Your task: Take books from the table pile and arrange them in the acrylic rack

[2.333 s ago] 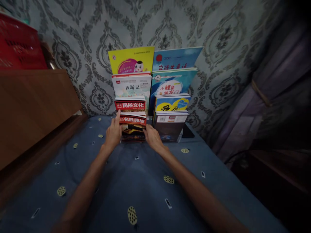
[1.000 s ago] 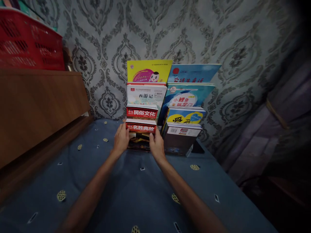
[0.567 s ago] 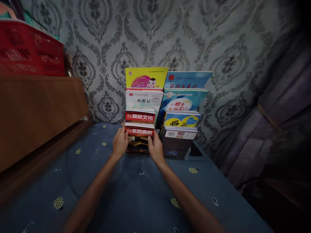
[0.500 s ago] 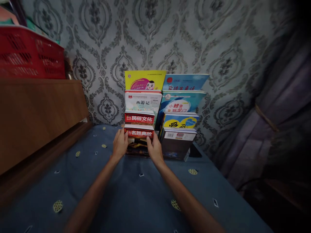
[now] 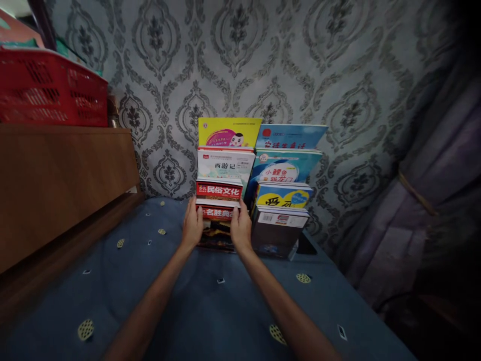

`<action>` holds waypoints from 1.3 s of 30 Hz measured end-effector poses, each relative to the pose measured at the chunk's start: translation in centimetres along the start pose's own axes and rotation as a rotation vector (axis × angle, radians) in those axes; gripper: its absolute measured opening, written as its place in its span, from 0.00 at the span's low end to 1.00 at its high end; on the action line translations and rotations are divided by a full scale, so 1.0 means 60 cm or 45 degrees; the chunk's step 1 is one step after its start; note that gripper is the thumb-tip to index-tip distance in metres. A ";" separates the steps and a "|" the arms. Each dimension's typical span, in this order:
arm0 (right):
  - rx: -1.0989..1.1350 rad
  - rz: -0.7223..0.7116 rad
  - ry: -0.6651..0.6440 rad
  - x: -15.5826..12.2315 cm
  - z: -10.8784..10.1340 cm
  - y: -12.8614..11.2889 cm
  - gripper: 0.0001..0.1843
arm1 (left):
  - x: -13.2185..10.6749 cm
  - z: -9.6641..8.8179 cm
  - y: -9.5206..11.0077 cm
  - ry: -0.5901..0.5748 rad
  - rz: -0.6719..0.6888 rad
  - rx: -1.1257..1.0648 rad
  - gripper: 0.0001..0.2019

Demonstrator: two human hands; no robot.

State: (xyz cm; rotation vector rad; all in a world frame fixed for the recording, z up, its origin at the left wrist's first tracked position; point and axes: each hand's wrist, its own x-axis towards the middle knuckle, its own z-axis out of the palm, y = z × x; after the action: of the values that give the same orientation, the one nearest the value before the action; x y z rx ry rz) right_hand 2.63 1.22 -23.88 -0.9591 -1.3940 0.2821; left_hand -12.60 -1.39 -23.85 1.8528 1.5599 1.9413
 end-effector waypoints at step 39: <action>-0.063 -0.011 0.137 0.058 0.005 -0.010 0.30 | 0.080 0.003 0.049 0.097 -0.085 0.075 0.22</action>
State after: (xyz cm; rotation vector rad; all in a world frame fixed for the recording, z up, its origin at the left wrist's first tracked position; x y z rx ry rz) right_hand 2.88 3.34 -21.04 -0.9942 -1.3113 0.1872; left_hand -12.18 0.25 -18.46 1.7429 1.6954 1.9798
